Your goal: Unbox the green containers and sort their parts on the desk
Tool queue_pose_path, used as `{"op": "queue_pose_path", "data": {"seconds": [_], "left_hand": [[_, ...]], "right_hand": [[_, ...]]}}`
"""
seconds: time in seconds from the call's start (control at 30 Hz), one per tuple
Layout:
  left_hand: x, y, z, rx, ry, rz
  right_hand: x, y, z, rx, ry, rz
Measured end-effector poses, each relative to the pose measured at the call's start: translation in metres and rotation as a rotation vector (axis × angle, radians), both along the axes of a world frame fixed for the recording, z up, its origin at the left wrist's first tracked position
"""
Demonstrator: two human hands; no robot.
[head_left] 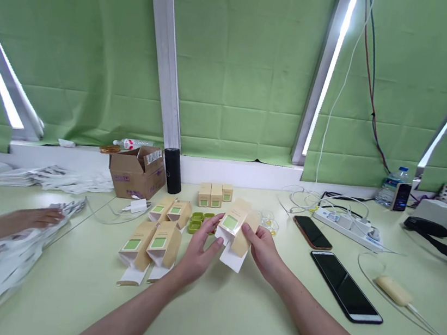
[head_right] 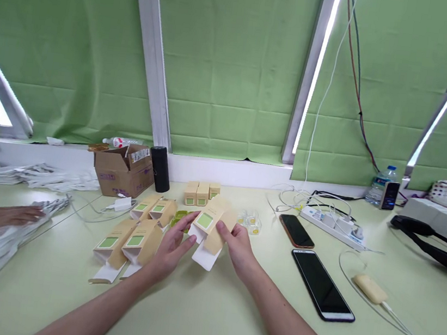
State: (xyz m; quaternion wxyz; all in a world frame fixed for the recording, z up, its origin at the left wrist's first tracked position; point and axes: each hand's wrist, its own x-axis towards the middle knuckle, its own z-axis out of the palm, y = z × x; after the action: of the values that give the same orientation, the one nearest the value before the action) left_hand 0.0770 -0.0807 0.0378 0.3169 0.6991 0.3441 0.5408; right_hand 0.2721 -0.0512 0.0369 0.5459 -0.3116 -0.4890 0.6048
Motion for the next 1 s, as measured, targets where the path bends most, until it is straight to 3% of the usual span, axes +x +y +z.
{"op": "queue_pose_path", "data": {"seconds": [0.27, 0.43, 0.53, 0.73, 0.83, 1.0], "left_hand": [[-0.002, 0.006, 0.002, -0.114, -0.050, 0.076], [-0.002, 0.009, 0.003, -0.105, 0.052, 0.134], [-0.001, 0.009, 0.004, -0.123, 0.088, 0.101], [-0.001, 0.012, 0.003, -0.194, -0.050, 0.050], [-0.004, 0.012, 0.005, -0.066, -0.086, 0.158], [-0.017, 0.008, 0.011, 0.485, 0.106, 0.485]], "right_hand": [[0.001, -0.004, 0.007, -0.016, 0.027, -0.060], [-0.001, -0.006, 0.007, 0.008, -0.006, -0.063], [-0.001, -0.006, 0.006, 0.019, -0.052, -0.053], [0.001, -0.004, 0.004, 0.127, -0.072, -0.059], [0.004, -0.001, 0.004, 0.234, -0.065, -0.132], [0.007, 0.002, 0.002, 0.235, -0.049, -0.207]]}}
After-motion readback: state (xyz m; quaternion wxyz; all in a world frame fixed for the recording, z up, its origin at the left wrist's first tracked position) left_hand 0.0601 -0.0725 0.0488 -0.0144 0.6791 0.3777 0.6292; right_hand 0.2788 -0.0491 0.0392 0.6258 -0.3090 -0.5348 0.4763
